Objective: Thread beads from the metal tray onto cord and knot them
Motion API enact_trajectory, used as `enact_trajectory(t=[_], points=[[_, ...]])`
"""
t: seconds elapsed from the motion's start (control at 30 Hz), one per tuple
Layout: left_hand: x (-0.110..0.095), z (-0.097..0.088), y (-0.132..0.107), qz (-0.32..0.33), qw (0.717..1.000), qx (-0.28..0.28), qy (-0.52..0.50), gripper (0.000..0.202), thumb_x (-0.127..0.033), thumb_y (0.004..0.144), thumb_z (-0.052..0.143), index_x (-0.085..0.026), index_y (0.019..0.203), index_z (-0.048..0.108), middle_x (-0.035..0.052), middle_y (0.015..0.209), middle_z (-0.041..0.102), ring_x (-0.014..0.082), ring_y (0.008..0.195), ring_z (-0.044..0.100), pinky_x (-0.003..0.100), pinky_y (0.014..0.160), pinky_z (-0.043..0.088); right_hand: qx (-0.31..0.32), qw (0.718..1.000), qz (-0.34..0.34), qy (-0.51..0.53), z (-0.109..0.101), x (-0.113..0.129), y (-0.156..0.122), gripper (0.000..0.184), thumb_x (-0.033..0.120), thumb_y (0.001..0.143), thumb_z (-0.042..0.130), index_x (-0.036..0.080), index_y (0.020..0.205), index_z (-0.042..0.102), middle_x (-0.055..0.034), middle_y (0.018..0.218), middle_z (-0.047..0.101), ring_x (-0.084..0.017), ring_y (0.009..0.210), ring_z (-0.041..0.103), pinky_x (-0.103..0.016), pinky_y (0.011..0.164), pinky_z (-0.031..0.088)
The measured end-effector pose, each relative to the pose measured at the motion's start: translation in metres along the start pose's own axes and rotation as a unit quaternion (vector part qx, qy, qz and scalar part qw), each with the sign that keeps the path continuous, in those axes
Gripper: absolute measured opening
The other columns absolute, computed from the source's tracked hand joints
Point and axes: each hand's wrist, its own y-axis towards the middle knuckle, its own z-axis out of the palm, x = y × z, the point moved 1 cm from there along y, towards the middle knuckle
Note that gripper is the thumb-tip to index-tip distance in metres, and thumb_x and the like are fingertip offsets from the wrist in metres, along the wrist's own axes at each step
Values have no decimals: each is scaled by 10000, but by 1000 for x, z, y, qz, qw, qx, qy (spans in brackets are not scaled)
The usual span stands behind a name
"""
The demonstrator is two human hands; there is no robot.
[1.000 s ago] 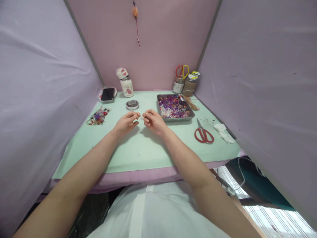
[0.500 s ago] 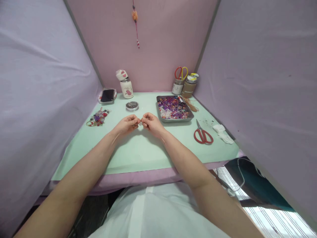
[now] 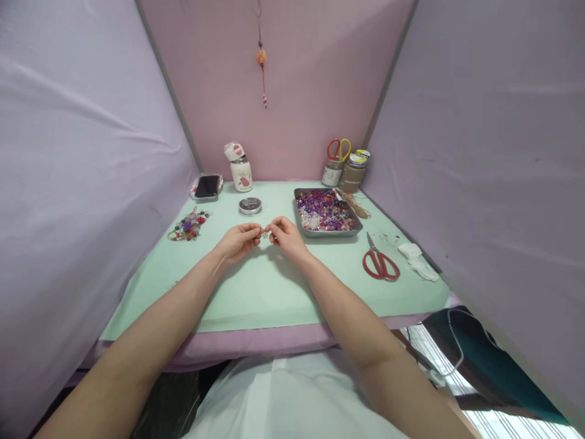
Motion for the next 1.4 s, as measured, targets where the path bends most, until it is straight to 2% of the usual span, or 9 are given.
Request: enact_trajectory(t=[0.07,0.23,0.37,0.53,0.7,0.8,0.93,1.17,1.4], points=[[2,-1,1,1,1000,-17,10,283,-305,573,815,-139,737,654,34,750,636,72,616,537,230,589,470,-10,998,-25,-58,-1,-2,0,230,432,777,577,218,819,503,39,686,518,-83,543,427,-234,534,323],[4,0,1,2,998,-33,61,262,-306,590,790,-137,744,660,46,729,651,96,633,563,261,621,468,-51,967,-140,-206,-5,-1,-1,126,335,824,528,213,791,535,-30,943,499,-125,746,505,-268,645,400],[2,3,-1,-3,994,-31,106,234,-292,588,768,-138,740,679,46,705,660,107,644,572,274,657,461,-39,944,-177,-276,-4,2,-4,95,285,844,507,210,802,549,-38,914,494,-150,806,502,-280,671,406],[1,5,-5,15,978,-9,206,239,-319,614,726,-143,774,704,52,754,683,120,666,565,294,702,459,-12,932,-188,-310,-1,4,-6,100,263,835,516,200,770,557,-22,859,529,-137,769,496,-292,743,406],[-1,4,-5,48,967,-19,250,267,-383,640,696,-152,774,695,58,778,691,148,715,579,297,700,441,-36,955,-144,-258,-6,0,0,184,324,856,473,199,903,598,-43,937,605,-158,874,547,-300,788,420],[-3,3,-4,62,966,-30,251,260,-394,657,682,-170,789,686,48,794,698,144,714,570,285,681,420,-34,960,-102,-257,-11,-3,4,239,330,841,475,196,976,621,-52,977,645,-171,909,565,-315,821,415],[-5,4,-5,80,964,-32,250,248,-393,669,666,-169,776,662,41,786,693,134,682,544,270,633,394,-11,956,-81,-282,-12,-2,4,180,314,797,524,181,800,645,-23,787,653,-151,743,550,-291,725,408],[0,1,-2,64,975,-61,205,190,-320,650,685,-174,763,644,27,744,665,109,637,514,252,586,361,-56,931,-173,-316,-3,4,-4,119,261,781,558,187,698,600,-13,714,609,-138,697,498,-283,710,390],[-2,-2,-3,-3,993,-61,101,228,-295,575,768,-158,703,639,-30,572,530,52,478,396,225,472,274,-24,910,-223,-348,1,8,-9,132,255,794,577,205,674,554,-4,686,580,-150,711,488,-301,722,384]])
